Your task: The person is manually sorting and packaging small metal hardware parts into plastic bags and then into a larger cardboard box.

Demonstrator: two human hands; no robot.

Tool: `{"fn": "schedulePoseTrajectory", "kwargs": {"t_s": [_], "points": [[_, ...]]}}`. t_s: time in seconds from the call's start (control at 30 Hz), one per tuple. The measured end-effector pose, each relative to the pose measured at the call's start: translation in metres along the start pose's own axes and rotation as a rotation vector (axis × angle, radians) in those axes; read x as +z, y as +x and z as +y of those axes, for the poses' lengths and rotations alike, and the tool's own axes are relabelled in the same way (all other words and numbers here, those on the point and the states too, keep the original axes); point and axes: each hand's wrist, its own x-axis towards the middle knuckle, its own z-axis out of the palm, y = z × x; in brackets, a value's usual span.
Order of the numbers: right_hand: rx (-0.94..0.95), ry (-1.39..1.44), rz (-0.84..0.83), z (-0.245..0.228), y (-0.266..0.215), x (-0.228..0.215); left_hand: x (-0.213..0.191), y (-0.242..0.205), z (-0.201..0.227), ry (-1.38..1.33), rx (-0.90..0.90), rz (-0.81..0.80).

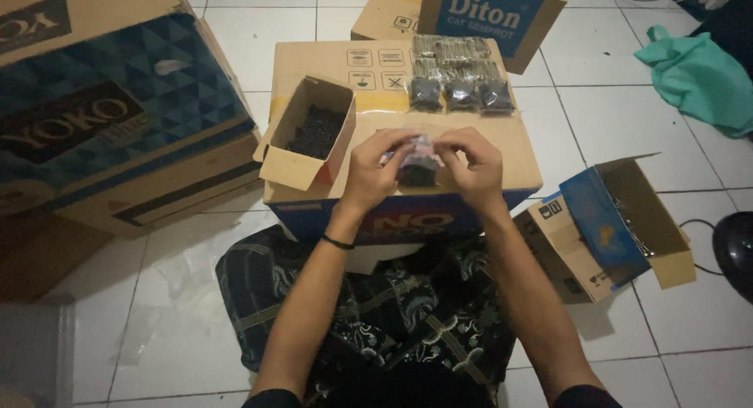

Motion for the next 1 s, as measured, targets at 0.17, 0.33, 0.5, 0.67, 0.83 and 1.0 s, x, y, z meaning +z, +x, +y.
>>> {"fn": "schedulePoseTrajectory", "kwargs": {"t_s": [0.17,0.33,0.5,0.67,0.83,1.0], "points": [[-0.052,-0.111,-0.036,-0.017,0.014,-0.006,0.000,0.003,-0.005,0.100,0.129,0.014],[0.040,-0.147,-0.158,-0.013,0.004,-0.008,-0.002,-0.009,-0.010,0.160,0.095,-0.038],[-0.018,-0.204,-0.275,-0.014,-0.001,-0.003,-0.008,-0.014,-0.016,0.159,0.038,-0.079],[-0.035,-0.242,-0.312,0.004,0.000,-0.003,-0.008,-0.015,-0.023,0.168,-0.036,-0.104],[0.130,-0.191,-0.352,0.001,0.005,-0.006,-0.010,-0.012,-0.026,0.147,-0.080,-0.263],[0.422,-0.191,-0.293,0.005,0.002,-0.011,-0.006,-0.013,-0.049,0.282,-0.240,-0.401]]}}
